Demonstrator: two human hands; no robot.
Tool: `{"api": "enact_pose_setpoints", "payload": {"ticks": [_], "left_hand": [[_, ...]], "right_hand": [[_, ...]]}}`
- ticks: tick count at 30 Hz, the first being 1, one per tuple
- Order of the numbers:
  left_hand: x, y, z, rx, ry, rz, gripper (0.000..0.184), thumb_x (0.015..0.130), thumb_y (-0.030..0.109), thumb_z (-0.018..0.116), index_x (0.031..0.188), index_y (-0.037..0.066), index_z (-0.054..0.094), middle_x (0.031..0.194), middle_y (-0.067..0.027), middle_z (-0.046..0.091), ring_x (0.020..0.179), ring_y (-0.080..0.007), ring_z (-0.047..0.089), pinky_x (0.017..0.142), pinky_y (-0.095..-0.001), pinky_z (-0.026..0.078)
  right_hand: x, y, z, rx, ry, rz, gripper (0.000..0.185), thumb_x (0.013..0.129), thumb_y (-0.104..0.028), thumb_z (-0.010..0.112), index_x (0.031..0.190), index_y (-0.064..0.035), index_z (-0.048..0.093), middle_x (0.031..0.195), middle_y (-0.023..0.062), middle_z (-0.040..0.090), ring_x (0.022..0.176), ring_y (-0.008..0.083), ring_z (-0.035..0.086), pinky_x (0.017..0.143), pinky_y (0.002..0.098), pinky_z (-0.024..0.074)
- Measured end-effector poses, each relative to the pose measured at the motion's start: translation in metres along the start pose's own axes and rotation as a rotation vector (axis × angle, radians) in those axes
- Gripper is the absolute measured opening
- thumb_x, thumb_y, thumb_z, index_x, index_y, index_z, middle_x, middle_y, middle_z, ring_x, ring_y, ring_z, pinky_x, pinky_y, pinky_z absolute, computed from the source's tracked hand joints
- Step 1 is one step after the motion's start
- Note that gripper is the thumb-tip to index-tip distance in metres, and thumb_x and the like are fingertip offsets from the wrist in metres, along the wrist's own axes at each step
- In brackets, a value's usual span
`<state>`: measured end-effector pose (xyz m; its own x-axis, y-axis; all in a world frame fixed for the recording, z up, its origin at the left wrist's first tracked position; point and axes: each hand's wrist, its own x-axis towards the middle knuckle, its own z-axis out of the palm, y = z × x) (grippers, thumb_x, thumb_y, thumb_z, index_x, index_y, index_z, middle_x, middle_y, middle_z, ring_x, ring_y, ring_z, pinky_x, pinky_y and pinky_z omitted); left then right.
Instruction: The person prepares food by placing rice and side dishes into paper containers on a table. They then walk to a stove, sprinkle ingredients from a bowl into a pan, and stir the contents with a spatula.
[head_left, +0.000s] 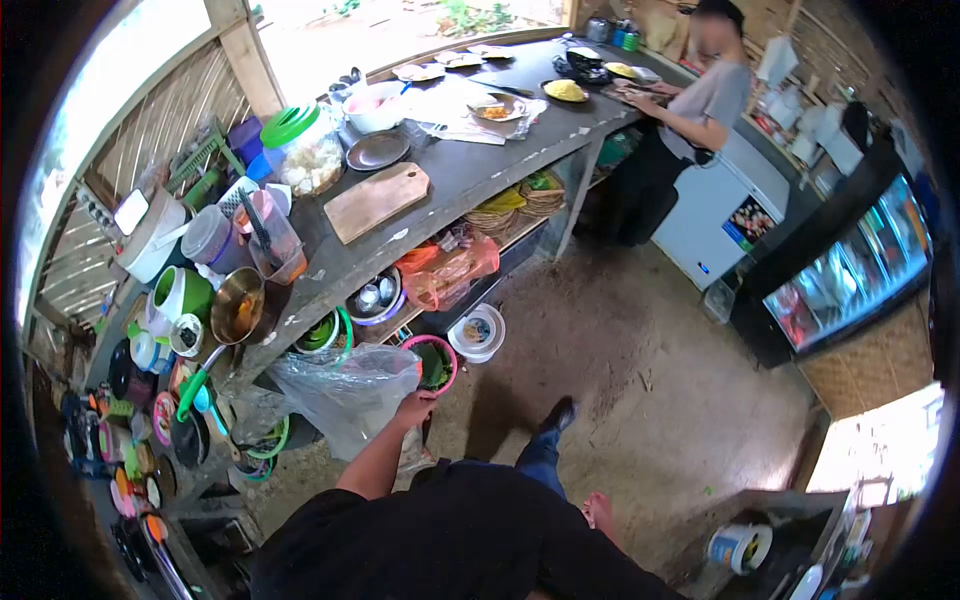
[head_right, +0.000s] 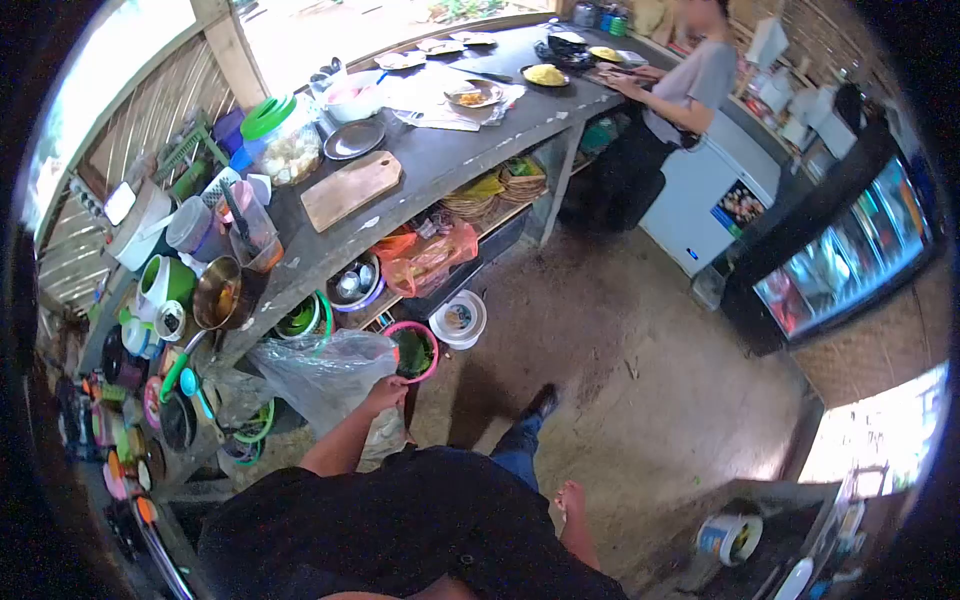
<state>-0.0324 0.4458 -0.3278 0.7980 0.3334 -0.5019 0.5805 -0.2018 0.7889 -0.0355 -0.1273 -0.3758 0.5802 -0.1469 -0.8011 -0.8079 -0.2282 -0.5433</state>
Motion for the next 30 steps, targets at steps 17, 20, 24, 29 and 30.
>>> {"api": "enact_pose_setpoints", "payload": {"ticks": [17,20,24,29,30], "left_hand": [[0.123,0.214,0.094,-0.135,0.405,-0.122,0.031,0.081,0.018,0.063,0.108,0.003,0.064,0.084,-0.0115,0.067,0.061,-0.0143,0.062,0.06,-0.0285,0.05],[0.172,0.279,0.057,-0.195,0.525,0.059,0.027,0.083,0.014,0.065,0.108,0.005,0.064,0.083,-0.0067,0.066,0.063,-0.0092,0.057,0.058,-0.0245,0.046],[0.216,0.413,-0.025,-0.199,0.718,0.345,0.022,0.084,0.012,0.065,0.105,0.005,0.065,0.077,-0.0021,0.062,0.063,-0.006,0.052,0.058,-0.0218,0.043],[0.255,0.515,-0.149,-0.001,0.831,0.499,0.02,0.086,0.012,0.063,0.105,0.006,0.064,0.076,-0.0015,0.06,0.062,-0.006,0.051,0.056,-0.0218,0.042],[0.264,0.529,-0.179,0.02,0.861,0.557,0.02,0.086,0.011,0.063,0.105,0.006,0.064,0.076,-0.0013,0.06,0.062,-0.006,0.051,0.056,-0.0216,0.042]], "right_hand": [[0.312,-0.549,0.027,-0.367,-0.132,-0.475,0.027,0.089,-0.011,0.048,0.113,-0.0036,0.059,0.078,0.0037,0.059,0.058,0.0108,0.054,0.047,0.024,0.0428],[0.257,-0.698,0.111,-0.241,-0.272,-0.724,0.026,0.09,-0.01,0.053,0.114,-0.0037,0.059,0.079,0.0022,0.059,0.058,0.0068,0.05,0.048,0.0219,0.0415],[0.167,-0.857,0.229,-0.162,-0.543,-1.13,0.025,0.09,-0.009,0.054,0.113,-0.0024,0.061,0.081,0.0005,0.059,0.062,0.0043,0.049,0.056,0.02,0.0421],[0.082,-0.992,0.377,-0.367,-0.796,-1.327,0.024,0.087,-0.01,0.059,0.11,-0.0039,0.064,0.077,0.0001,0.058,0.064,0.0056,0.05,0.06,0.0198,0.0426],[0.061,-1.015,0.408,-0.407,-0.828,-1.389,0.024,0.086,-0.01,0.059,0.109,-0.0045,0.064,0.077,0.0006,0.058,0.064,0.0061,0.05,0.06,0.0204,0.0431]]}}
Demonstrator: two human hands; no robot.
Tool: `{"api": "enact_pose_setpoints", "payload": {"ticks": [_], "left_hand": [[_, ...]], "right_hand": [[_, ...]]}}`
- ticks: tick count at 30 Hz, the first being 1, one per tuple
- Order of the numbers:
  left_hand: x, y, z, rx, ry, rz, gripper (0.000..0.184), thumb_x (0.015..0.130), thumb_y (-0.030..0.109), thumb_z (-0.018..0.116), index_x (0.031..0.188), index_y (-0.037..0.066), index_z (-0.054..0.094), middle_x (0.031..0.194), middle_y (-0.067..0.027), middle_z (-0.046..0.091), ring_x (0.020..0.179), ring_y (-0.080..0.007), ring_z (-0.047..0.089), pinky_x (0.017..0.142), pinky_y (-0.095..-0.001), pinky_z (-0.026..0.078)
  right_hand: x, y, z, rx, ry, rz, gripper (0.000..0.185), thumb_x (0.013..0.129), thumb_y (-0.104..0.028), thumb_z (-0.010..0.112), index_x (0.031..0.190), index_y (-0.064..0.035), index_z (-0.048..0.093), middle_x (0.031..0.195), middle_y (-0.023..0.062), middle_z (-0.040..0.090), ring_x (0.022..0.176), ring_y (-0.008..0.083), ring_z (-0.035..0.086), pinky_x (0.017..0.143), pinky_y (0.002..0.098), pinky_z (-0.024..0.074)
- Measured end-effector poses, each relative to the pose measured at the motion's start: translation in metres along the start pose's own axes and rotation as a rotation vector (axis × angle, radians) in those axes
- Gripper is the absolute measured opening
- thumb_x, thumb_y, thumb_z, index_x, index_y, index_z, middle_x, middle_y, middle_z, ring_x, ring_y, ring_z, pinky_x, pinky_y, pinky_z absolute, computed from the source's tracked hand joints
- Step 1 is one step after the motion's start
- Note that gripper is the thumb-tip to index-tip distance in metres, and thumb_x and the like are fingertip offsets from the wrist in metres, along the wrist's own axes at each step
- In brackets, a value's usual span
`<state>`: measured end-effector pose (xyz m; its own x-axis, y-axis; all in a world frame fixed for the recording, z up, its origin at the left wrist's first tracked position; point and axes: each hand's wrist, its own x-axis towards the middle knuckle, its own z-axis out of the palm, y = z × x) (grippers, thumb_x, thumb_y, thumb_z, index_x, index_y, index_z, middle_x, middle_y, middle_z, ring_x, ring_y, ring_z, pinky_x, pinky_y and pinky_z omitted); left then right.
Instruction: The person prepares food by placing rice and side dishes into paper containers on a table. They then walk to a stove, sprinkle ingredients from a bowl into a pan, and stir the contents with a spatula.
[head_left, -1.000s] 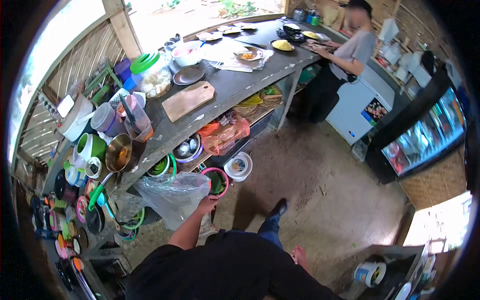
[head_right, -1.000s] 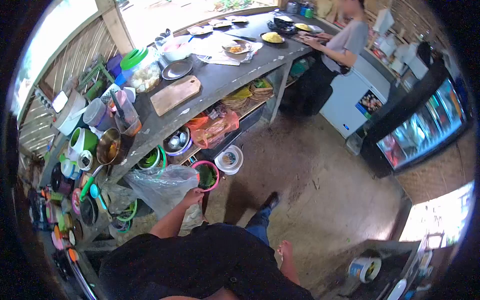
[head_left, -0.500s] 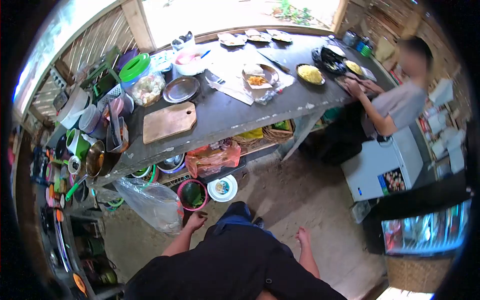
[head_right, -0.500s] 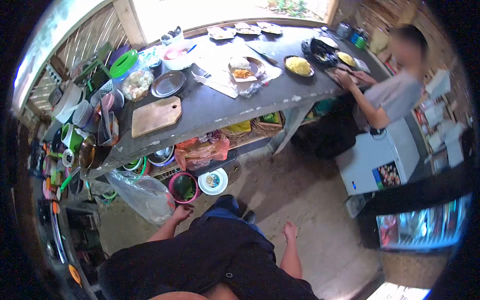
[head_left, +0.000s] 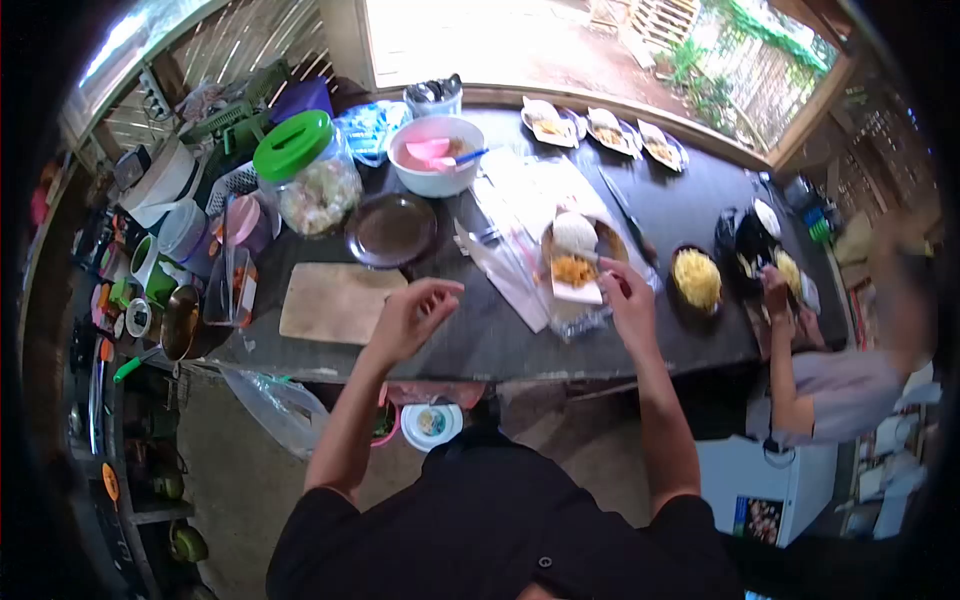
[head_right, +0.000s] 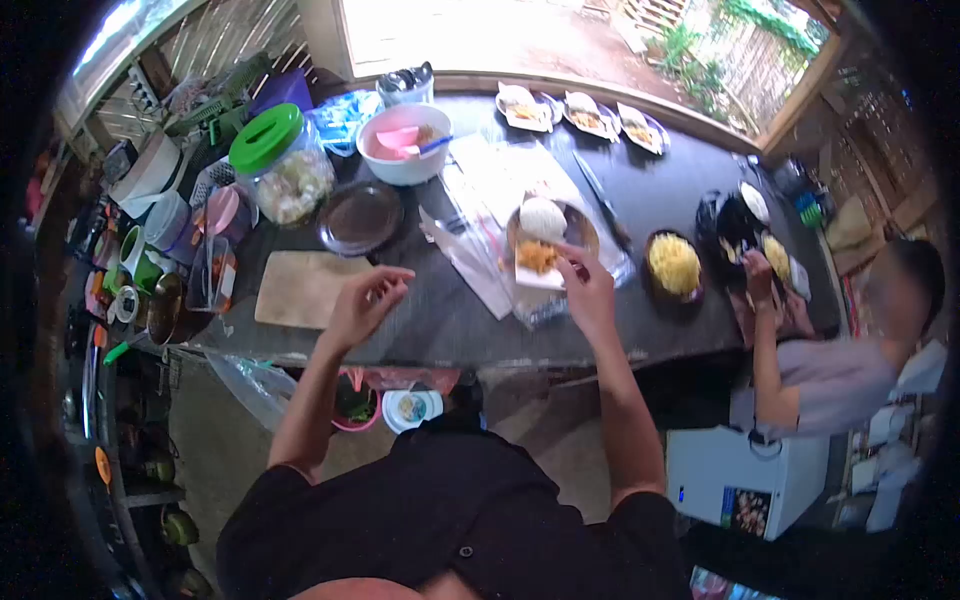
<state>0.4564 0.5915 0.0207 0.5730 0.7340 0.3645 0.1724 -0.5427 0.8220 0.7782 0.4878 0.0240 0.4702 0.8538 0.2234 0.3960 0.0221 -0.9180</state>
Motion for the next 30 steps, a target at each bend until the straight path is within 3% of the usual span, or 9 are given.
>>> {"api": "enact_pose_setpoints", "payload": {"ticks": [5,9,16,19,21,23,25,26,30], "left_hand": [[0.133,-0.03,-0.044,0.102,0.12,0.006,0.02,0.087,0.018,0.062,0.103,0.007,0.066,0.078,-0.0057,0.064,0.062,-0.0108,0.055,0.057,-0.0258,0.045],[0.211,-0.066,-0.076,0.264,0.179,-0.01,0.028,0.089,0.029,0.06,0.101,0.005,0.066,0.081,-0.011,0.068,0.064,-0.0157,0.06,0.06,-0.03,0.048],[0.318,-0.126,-0.108,0.478,0.233,-0.049,0.026,0.085,0.029,0.062,0.095,0.007,0.068,0.083,-0.0125,0.068,0.071,-0.0249,0.065,0.066,-0.0356,0.051],[0.364,-0.158,-0.102,0.557,0.293,-0.013,0.021,0.081,0.027,0.064,0.089,0.008,0.069,0.08,-0.0119,0.067,0.073,-0.0273,0.065,0.069,-0.0377,0.051],[0.393,-0.176,-0.091,0.639,0.287,-0.094,0.022,0.08,0.029,0.065,0.088,0.009,0.07,0.082,-0.012,0.067,0.074,-0.0276,0.065,0.068,-0.0385,0.051],[0.416,-0.186,-0.073,0.728,0.31,-0.083,0.023,0.08,0.031,0.065,0.09,0.011,0.071,0.081,-0.0109,0.068,0.072,-0.0266,0.066,0.068,-0.0368,0.051],[0.433,-0.192,-0.055,0.977,0.284,-0.171,0.025,0.079,0.038,0.065,0.089,0.016,0.072,0.083,-0.0089,0.069,0.079,-0.024,0.065,0.074,-0.039,0.048],[0.439,-0.193,-0.047,1.004,0.288,-0.25,0.025,0.078,0.042,0.064,0.089,0.021,0.072,0.085,-0.0062,0.069,0.087,-0.0223,0.064,0.083,-0.0408,0.042],[0.45,-0.198,-0.04,0.927,0.3,-0.403,0.023,0.08,0.04,0.061,0.092,0.023,0.071,0.087,-0.0052,0.069,0.091,-0.0229,0.063,0.087,-0.0405,0.036]], "right_hand": [[0.171,-0.014,0.062,-0.165,-0.22,-0.235,0.025,0.082,-0.017,0.062,0.105,-0.0074,0.067,0.079,0.0063,0.065,0.061,0.0097,0.056,0.057,0.0246,0.0461],[0.276,-0.01,0.121,-0.131,-0.377,-0.214,0.026,0.08,-0.02,0.063,0.104,-0.009,0.068,0.083,0.0089,0.064,0.065,0.0139,0.061,0.062,0.0279,0.0499],[0.407,0.011,0.212,-0.223,-0.331,-0.216,0.027,0.078,-0.026,0.063,0.1,-0.0104,0.07,0.094,0.0157,0.067,0.084,0.0266,0.065,0.077,0.0338,0.05],[0.447,0.017,0.244,-0.218,-0.233,-0.276,0.027,0.082,-0.021,0.062,0.104,-0.0076,0.068,0.084,0.0071,0.067,0.074,0.0149,0.061,0.068,0.0278,0.0488],[0.473,0.021,0.266,-0.203,-0.245,-0.227,0.03,0.082,-0.023,0.064,0.107,-0.0059,0.067,0.088,0.0077,0.068,0.078,0.015,0.061,0.07,0.0279,0.0485],[0.494,0.024,0.287,-0.06,-0.229,-0.127,0.038,0.078,-0.032,0.066,0.108,-0.0081,0.067,0.093,0.0146,0.069,0.084,0.0234,0.066,0.075,0.032,0.0507],[0.51,0.032,0.306,-0.015,-0.216,-0.119,0.038,0.077,-0.034,0.068,0.105,-0.0082,0.068,0.091,0.0135,0.069,0.08,0.0211,0.067,0.073,0.0309,0.0508],[0.514,0.03,0.31,-0.038,-0.245,-0.115,0.035,0.076,-0.033,0.069,0.101,-0.0078,0.07,0.089,0.0128,0.07,0.079,0.0202,0.067,0.072,0.0307,0.0509],[0.516,0.029,0.319,-0.031,-0.243,-0.105,0.027,0.074,-0.03,0.072,0.087,-0.007,0.073,0.081,0.0106,0.07,0.071,0.0178,0.066,0.067,0.0303,0.0504]]}}
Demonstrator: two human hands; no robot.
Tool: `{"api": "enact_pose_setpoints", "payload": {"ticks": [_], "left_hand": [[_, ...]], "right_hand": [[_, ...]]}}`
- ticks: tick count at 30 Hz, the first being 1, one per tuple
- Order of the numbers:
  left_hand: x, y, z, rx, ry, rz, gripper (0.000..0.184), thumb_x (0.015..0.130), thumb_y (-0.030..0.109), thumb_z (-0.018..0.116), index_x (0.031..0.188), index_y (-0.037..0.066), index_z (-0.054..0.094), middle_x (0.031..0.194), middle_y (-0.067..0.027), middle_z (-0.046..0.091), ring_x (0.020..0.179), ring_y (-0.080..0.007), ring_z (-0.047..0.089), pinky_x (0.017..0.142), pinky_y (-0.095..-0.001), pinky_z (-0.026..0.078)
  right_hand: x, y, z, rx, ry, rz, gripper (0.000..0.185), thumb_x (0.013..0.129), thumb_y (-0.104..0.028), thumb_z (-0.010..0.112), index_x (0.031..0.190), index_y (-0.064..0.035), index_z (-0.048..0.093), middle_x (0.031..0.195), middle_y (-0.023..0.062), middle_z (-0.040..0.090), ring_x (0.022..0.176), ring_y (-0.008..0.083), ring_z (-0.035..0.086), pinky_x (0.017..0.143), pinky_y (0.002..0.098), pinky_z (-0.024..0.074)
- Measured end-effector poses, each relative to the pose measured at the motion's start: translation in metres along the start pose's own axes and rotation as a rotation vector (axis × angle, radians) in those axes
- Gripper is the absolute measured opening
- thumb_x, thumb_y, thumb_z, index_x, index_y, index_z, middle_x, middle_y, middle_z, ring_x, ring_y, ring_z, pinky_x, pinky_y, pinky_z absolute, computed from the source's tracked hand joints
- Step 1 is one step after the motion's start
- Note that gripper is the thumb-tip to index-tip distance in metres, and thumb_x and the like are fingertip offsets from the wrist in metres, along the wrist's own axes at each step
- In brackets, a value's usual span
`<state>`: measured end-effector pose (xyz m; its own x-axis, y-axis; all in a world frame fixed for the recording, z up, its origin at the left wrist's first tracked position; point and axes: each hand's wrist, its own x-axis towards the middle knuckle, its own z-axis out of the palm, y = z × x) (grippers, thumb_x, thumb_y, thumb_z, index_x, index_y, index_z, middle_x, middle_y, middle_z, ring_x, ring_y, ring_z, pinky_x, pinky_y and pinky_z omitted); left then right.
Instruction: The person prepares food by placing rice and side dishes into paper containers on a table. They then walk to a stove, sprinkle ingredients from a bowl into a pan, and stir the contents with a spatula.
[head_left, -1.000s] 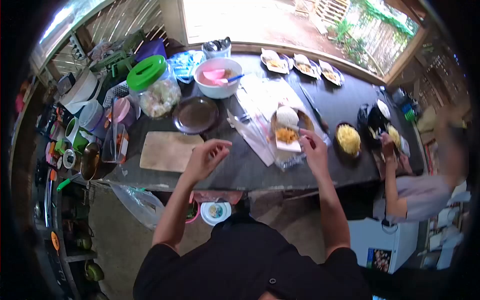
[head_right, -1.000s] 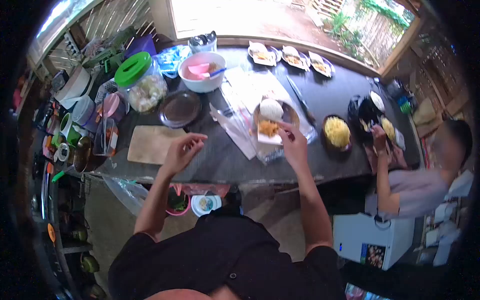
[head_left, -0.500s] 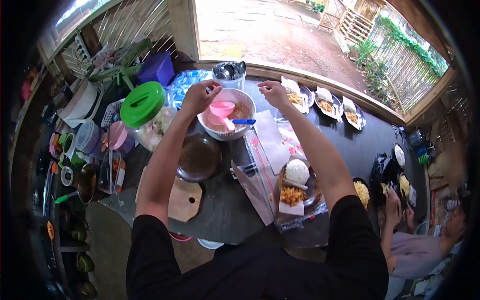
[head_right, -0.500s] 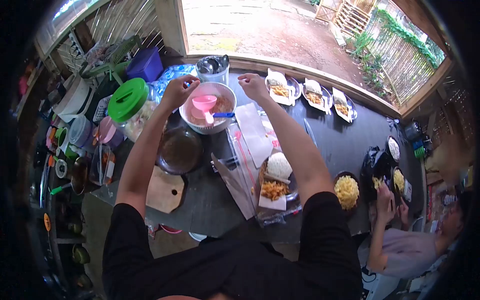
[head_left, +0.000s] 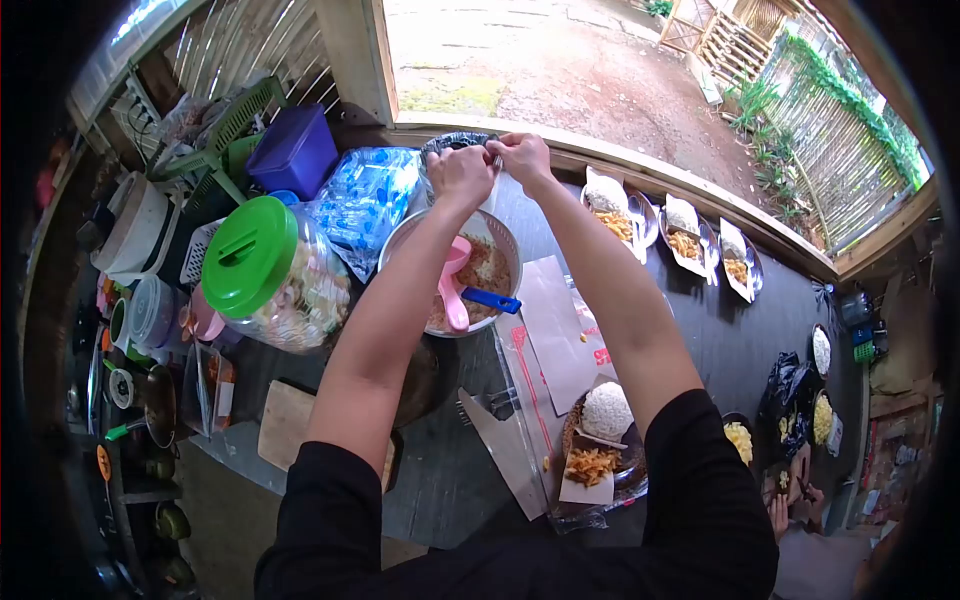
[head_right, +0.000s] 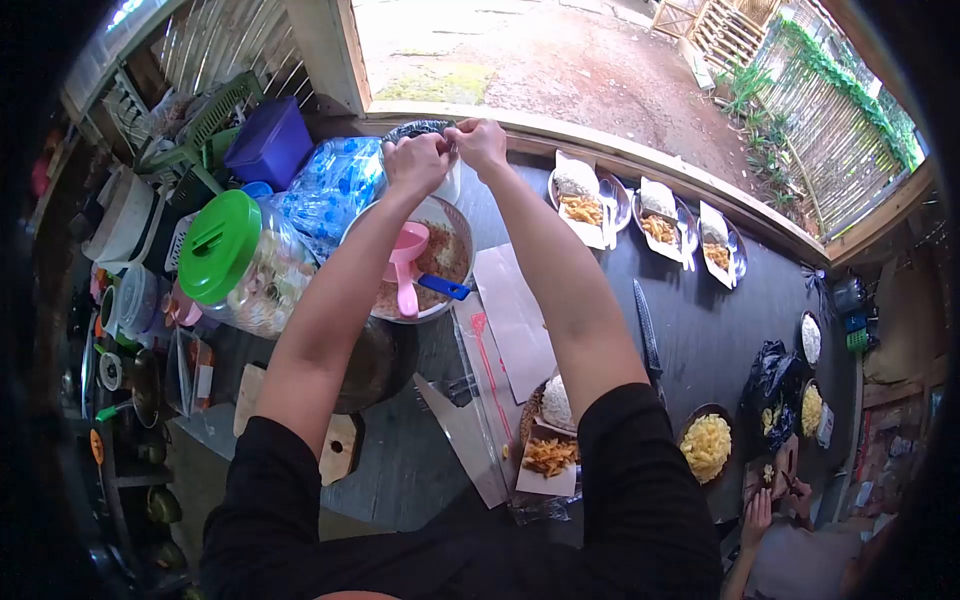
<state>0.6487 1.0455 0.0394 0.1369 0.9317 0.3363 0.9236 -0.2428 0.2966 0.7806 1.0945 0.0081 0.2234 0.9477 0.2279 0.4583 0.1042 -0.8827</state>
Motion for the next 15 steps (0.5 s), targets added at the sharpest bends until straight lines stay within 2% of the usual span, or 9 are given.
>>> {"api": "enact_pose_setpoints", "payload": {"ticks": [2,5,7,8,10,11,12,14,15], "left_hand": [[0.001,-0.001,-0.002,0.017,-0.018,0.0,0.022,0.081,0.039,0.06,0.091,0.023,0.071,0.087,-0.0055,0.069,0.091,-0.0227,0.063,0.087,-0.0406,0.036],[-0.001,-0.001,-0.018,0.0,-0.032,0.026,0.021,0.084,0.036,0.056,0.092,0.021,0.069,0.088,-0.0071,0.069,0.09,-0.0238,0.064,0.086,-0.0412,0.036],[-0.006,0.002,-0.032,-0.148,0.131,0.025,0.02,0.085,0.033,0.055,0.089,0.017,0.067,0.08,-0.0107,0.068,0.083,-0.0272,0.065,0.084,-0.0424,0.038],[-0.008,0.003,-0.04,-0.206,0.167,0.053,0.019,0.086,0.031,0.053,0.091,0.014,0.063,0.078,-0.0127,0.068,0.079,-0.0305,0.065,0.083,-0.044,0.039],[-0.016,0.009,-0.066,-0.419,0.273,0.105,0.016,0.087,0.027,0.054,0.092,0.013,0.061,0.079,-0.0127,0.068,0.077,-0.0302,0.065,0.077,-0.0423,0.043],[-0.024,0.015,-0.083,-0.528,0.305,0.135,0.015,0.087,0.024,0.054,0.092,0.012,0.06,0.079,-0.0125,0.068,0.077,-0.0299,0.065,0.074,-0.0415,0.045],[-0.03,0.021,-0.096,-0.635,0.368,0.155,0.011,0.086,0.018,0.056,0.092,0.009,0.059,0.08,-0.0125,0.067,0.076,-0.029,0.066,0.069,-0.0392,0.048],[-0.046,0.034,-0.118,-0.823,0.435,0.206,0.01,0.088,0.015,0.056,0.092,0.005,0.056,0.083,-0.0134,0.067,0.078,-0.025,0.066,0.068,-0.0349,0.049],[-0.06,0.039,-0.127,-0.907,0.429,0.222,0.011,0.089,0.015,0.055,0.093,0.005,0.055,0.084,-0.0129,0.066,0.077,-0.0229,0.066,0.068,-0.0331,0.049]], "right_hand": [[-0.005,-0.01,-0.004,0.063,0.017,0.002,0.025,0.075,-0.028,0.072,0.084,-0.0046,0.071,0.075,0.0088,0.069,0.064,0.0172,0.063,0.062,0.0312,0.0489],[-0.017,-0.041,-0.026,0.189,0.132,-0.066,0.027,0.078,-0.027,0.07,0.087,-0.0021,0.069,0.076,0.0077,0.068,0.066,0.0165,0.062,0.063,0.0312,0.0483],[-0.021,-0.067,-0.045,0.315,0.209,-0.089,0.026,0.085,-0.024,0.062,0.091,0.0006,0.063,0.084,0.0108,0.068,0.076,0.0152,0.061,0.07,0.0293,0.0468],[-0.026,-0.079,-0.057,0.373,0.242,-0.122,0.027,0.087,-0.024,0.058,0.095,0.0012,0.06,0.084,0.0112,0.068,0.076,0.0151,0.061,0.072,0.0286,0.0462],[-0.046,-0.109,-0.084,0.499,0.227,-0.256,0.029,0.094,-0.025,0.049,0.106,0.0017,0.048,0.081,0.0111,0.069,0.078,0.015,0.061,0.076,0.0268,0.0444],[-0.055,-0.119,-0.095,0.478,0.279,-0.309,0.021,0.096,-0.023,0.047,0.101,-0.0019,0.048,0.072,0.0083,0.063,0.069,0.0154,0.061,0.067,0.0275,0.0475],[-0.072,-0.13,-0.109,0.444,0.269,-0.36,0.021,0.096,-0.024,0.048,0.1,-0.0024,0.047,0.072,0.0099,0.063,0.067,0.0169,0.062,0.065,0.0295,0.0476],[-0.111,-0.152,-0.134,0.406,0.279,-0.42,0.022,0.096,-0.024,0.048,0.099,-0.003,0.046,0.071,0.0116,0.064,0.064,0.0185,0.062,0.062,0.0316,0.0477],[-0.134,-0.161,-0.145,0.169,0.32,-0.448,0.022,0.094,-0.024,0.051,0.099,-0.0033,0.045,0.071,0.0145,0.063,0.063,0.0223,0.063,0.061,0.0341,0.0473]]}}
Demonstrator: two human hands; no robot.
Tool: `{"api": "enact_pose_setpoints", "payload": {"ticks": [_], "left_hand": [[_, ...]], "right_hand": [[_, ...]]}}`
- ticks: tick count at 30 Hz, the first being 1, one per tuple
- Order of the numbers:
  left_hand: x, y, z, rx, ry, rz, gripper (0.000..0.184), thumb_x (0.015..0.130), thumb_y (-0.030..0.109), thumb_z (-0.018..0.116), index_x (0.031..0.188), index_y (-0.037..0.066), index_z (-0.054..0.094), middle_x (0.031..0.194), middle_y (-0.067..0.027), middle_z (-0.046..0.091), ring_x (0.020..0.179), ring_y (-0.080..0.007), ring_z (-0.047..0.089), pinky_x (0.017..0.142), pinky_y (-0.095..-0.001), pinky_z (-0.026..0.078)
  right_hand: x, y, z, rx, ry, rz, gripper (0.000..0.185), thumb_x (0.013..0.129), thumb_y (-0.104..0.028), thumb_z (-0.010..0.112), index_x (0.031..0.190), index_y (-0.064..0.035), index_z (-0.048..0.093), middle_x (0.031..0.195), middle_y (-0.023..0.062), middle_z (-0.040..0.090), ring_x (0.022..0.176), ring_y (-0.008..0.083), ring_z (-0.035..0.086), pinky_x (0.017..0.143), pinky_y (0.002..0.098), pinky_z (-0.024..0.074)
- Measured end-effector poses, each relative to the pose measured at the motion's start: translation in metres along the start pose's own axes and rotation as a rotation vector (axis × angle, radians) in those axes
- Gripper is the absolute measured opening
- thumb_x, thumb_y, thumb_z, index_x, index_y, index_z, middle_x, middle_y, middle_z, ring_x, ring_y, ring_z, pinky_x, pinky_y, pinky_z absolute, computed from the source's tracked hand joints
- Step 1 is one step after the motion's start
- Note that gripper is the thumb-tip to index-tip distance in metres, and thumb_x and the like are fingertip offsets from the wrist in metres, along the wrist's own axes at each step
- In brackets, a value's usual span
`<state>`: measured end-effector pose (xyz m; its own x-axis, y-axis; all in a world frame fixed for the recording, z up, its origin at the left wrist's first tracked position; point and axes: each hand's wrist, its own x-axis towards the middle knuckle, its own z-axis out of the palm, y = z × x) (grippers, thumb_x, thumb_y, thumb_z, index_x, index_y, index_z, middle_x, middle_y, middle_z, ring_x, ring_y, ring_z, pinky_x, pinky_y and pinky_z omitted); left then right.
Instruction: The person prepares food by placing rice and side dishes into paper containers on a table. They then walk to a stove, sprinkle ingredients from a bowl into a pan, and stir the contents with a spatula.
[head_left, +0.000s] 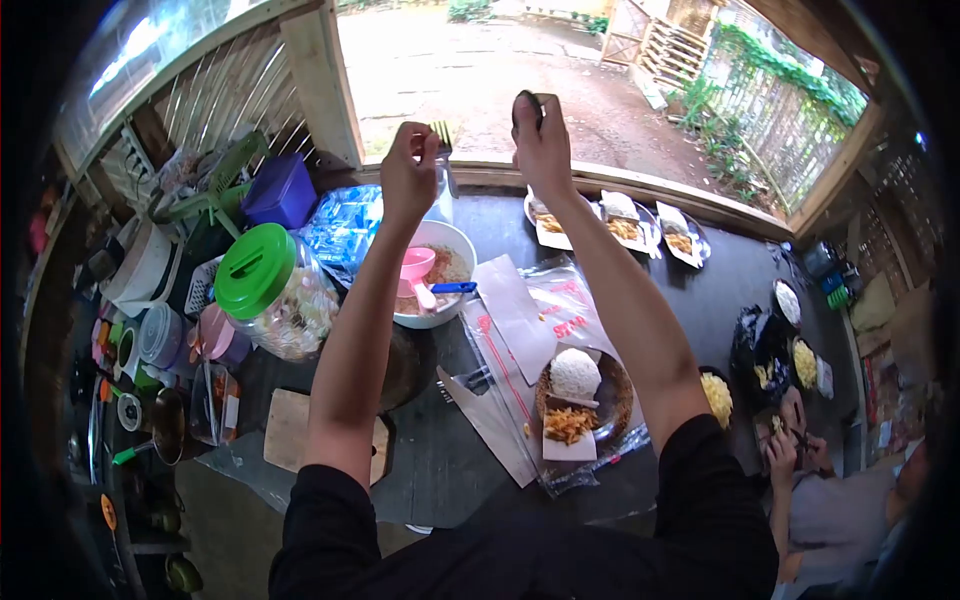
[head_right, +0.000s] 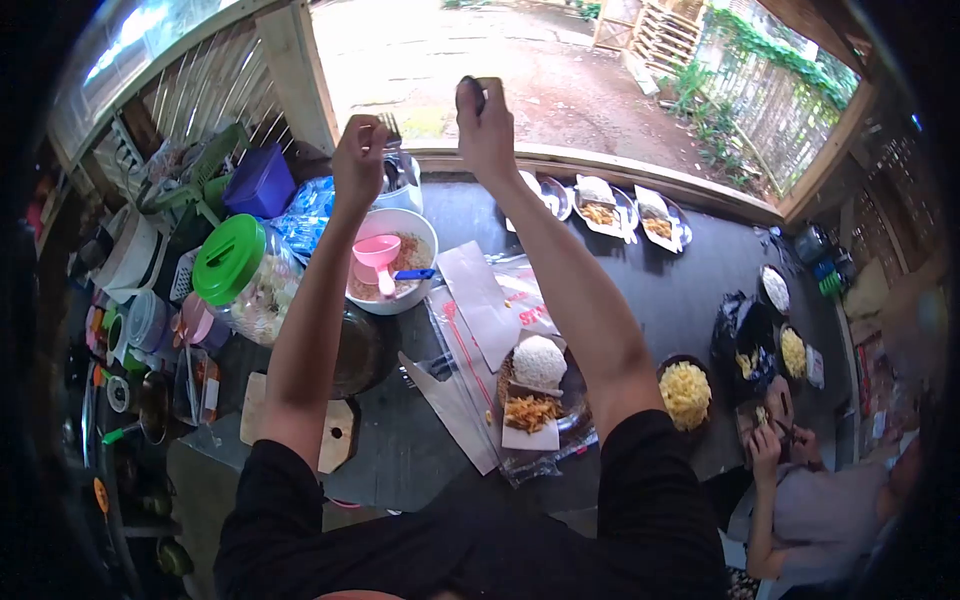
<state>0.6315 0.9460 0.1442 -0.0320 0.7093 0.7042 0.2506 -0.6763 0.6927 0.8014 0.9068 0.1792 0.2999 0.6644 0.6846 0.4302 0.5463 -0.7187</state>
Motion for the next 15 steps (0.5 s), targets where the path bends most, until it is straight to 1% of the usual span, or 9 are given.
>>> {"api": "enact_pose_setpoints", "payload": {"ticks": [1,2,4,5,7,10,11,12,15], "left_hand": [[-0.01,0.01,-0.002,-0.143,-0.024,-0.017,0.011,0.091,0.014,0.054,0.095,0.004,0.053,0.083,-0.0109,0.065,0.077,-0.0204,0.065,0.066,-0.0309,0.048],[-0.025,0.02,-0.003,-0.287,-0.053,-0.043,0.011,0.092,0.014,0.052,0.097,0.004,0.051,0.083,-0.009,0.064,0.077,-0.0179,0.064,0.064,-0.0286,0.047],[-0.067,0.06,-0.005,-0.598,-0.125,-0.31,0.014,0.096,0.015,0.047,0.109,0.009,0.047,0.08,-0.0026,0.059,0.077,-0.0127,0.062,0.058,-0.0249,0.043],[-0.091,0.072,-0.004,-0.731,-0.133,-0.442,0.015,0.096,0.016,0.047,0.109,0.009,0.048,0.079,-0.0019,0.057,0.075,-0.0124,0.061,0.059,-0.0247,0.043],[-0.139,0.089,0.003,-0.966,-0.17,-0.673,0.016,0.097,0.02,0.046,0.109,0.009,0.048,0.078,-0.0006,0.053,0.067,-0.0113,0.056,0.06,-0.0242,0.043],[-0.208,0.105,0.017,-1.03,-0.259,-0.846,0.019,0.099,0.022,0.042,0.11,0.009,0.049,0.076,0.0,0.05,0.064,-0.0095,0.051,0.06,-0.0249,0.044],[-0.231,0.106,0.023,-1.004,-0.312,-0.886,0.022,0.099,0.023,0.042,0.115,0.01,0.049,0.075,0.0013,0.048,0.066,-0.0095,0.05,0.06,-0.026,0.044],[-0.251,0.109,0.026,-1.014,-0.37,-0.922,0.026,0.099,0.027,0.04,0.116,0.01,0.05,0.074,0.0019,0.047,0.065,-0.0086,0.048,0.061,-0.0247,0.043],[-0.297,0.115,0.038,-1.009,-0.518,-0.961,0.037,0.099,0.039,0.038,0.115,0.007,0.051,0.072,0.0038,0.045,0.065,-0.0067,0.045,0.063,-0.0222,0.04]], "right_hand": [[-0.016,-0.017,-0.015,-0.233,-0.015,-0.055,0.024,0.092,-0.024,0.054,0.1,-0.0036,0.043,0.072,0.0175,0.062,0.063,0.0261,0.063,0.059,0.0366,0.0469],[-0.037,-0.032,-0.028,-0.297,-0.003,-0.095,0.03,0.087,-0.022,0.059,0.104,-0.0039,0.042,0.072,0.0208,0.058,0.063,0.034,0.061,0.059,0.0404,0.045],[-0.084,-0.048,-0.052,-0.374,-0.026,-0.104,0.034,0.084,-0.019,0.061,0.107,-0.0033,0.041,0.076,0.0226,0.058,0.066,0.039,0.059,0.059,0.0429,0.0445],[-0.111,-0.059,-0.064,-0.348,-0.065,-0.075,0.032,0.084,-0.013,0.058,0.107,-0.001,0.039,0.076,0.0281,0.058,0.072,0.047,0.057,0.059,0.0494,0.0418],[-0.165,-0.058,-0.083,-0.29,-0.1,-0.027,0.031,0.087,-0.01,0.054,0.113,0.001,0.043,0.072,0.0241,0.059,0.07,0.0426,0.06,0.061,0.0482,0.0442],[-0.242,-0.064,-0.108,-0.301,-0.162,0.065,0.022,0.091,-0.011,0.047,0.11,-0.0002,0.051,0.07,0.0189,0.061,0.068,0.0376,0.062,0.061,0.0465,0.0464],[-0.266,-0.059,-0.115,-0.489,-0.169,0.069,0.022,0.088,-0.012,0.048,0.107,-0.0023,0.054,0.072,0.0185,0.063,0.068,0.0368,0.063,0.059,0.0456,0.0476],[-0.283,-0.06,-0.122,-0.497,-0.164,0.084,0.022,0.088,-0.012,0.048,0.107,-0.0023,0.054,0.072,0.0185,0.063,0.068,0.0368,0.063,0.059,0.0456,0.0476],[-0.327,-0.068,-0.138,-0.875,-0.295,0.264,0.03,0.079,-0.011,0.052,0.108,-0.0028,0.054,0.073,0.0177,0.064,0.068,0.0347,0.065,0.059,0.0456,0.0505]]}}
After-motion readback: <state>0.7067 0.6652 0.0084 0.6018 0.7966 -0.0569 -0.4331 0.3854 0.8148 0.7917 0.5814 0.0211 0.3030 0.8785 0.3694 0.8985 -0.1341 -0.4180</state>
